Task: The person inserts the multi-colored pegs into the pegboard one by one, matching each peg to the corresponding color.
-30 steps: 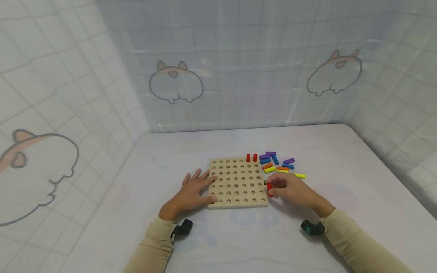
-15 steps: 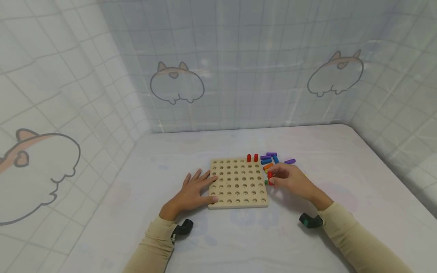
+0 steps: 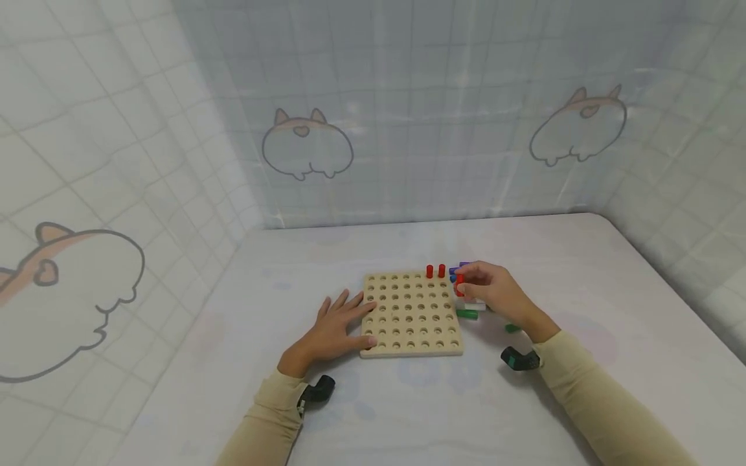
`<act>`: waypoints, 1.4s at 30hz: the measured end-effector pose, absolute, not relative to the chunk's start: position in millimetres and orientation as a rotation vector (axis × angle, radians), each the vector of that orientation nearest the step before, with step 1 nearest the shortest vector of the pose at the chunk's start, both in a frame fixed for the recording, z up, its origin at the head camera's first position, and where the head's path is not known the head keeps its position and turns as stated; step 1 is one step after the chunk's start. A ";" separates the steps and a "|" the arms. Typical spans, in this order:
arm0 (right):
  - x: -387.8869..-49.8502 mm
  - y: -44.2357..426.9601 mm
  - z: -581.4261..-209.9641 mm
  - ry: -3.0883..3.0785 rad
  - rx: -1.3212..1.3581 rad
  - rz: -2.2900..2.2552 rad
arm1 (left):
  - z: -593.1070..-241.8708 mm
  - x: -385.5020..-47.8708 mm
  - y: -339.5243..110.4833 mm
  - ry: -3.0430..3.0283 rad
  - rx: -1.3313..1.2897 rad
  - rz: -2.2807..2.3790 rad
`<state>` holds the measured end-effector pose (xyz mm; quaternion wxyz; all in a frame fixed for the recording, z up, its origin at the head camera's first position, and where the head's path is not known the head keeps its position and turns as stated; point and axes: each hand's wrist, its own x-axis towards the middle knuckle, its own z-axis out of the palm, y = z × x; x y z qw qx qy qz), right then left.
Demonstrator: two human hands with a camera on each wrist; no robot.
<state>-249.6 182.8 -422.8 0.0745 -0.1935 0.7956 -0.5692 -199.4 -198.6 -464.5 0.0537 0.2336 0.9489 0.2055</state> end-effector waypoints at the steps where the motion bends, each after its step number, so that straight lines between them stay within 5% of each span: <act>1: -251.1 181.7 -422.3 2.389 -0.577 -1.717 | -464.4 -199.5 -198.7 2.882 0.710 0.628; 42: -298.6 141.9 -431.5 2.199 -0.321 -2.164 | -467.5 -197.8 -202.7 2.893 0.747 0.641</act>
